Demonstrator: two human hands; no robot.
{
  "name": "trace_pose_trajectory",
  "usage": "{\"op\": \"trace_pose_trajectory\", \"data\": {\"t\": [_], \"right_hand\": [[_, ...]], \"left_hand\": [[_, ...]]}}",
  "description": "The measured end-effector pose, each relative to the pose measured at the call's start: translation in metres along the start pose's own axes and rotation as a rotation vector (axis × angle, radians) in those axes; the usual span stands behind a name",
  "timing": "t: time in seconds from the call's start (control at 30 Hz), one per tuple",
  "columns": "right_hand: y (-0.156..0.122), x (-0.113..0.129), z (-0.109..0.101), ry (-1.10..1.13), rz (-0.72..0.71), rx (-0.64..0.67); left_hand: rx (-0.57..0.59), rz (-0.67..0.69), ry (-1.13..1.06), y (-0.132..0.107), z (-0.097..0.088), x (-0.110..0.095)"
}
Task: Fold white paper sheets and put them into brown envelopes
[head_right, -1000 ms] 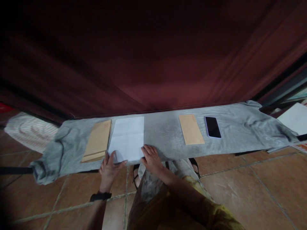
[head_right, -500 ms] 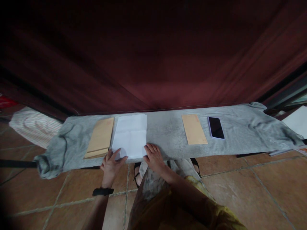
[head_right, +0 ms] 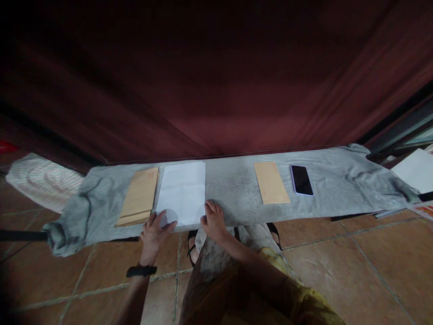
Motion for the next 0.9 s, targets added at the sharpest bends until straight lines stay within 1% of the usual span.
{"op": "trace_pose_trajectory", "data": {"t": [0.13, 0.27, 0.4, 0.53, 0.63, 0.73, 0.9], "right_hand": [[0.005, -0.003, 0.003, 0.073, 0.040, -0.016], [0.010, -0.007, 0.009, 0.144, 0.106, -0.001], [0.010, -0.007, 0.013, 0.150, 0.156, -0.013], [0.005, -0.009, 0.018, 0.138, 0.207, -0.039], [0.005, -0.013, 0.018, 0.176, 0.205, -0.060], [0.007, -0.017, 0.016, 0.242, 0.180, -0.048], [0.007, -0.018, 0.009, 0.403, 0.207, -0.020]], "left_hand": [[0.013, -0.002, 0.024, 0.000, 0.000, -0.003], [0.021, -0.016, 0.032, -0.001, -0.001, -0.006], [0.014, 0.025, 0.048, -0.004, -0.002, -0.010], [-0.002, 0.033, 0.021, -0.005, -0.004, -0.009], [-0.013, 0.040, 0.009, -0.003, -0.004, -0.006], [-0.017, 0.054, 0.027, -0.002, -0.003, -0.006], [-0.024, 0.100, 0.074, -0.007, -0.004, -0.014]]}}
Point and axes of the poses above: each hand's wrist, its own y-axis towards the middle knuckle, its own z-axis out of the palm, x = y × z, the point moved 6 cm from there along y, towards the middle knuckle, and after that the axes turned 13 degrees about -y, right-handed, at the moved point
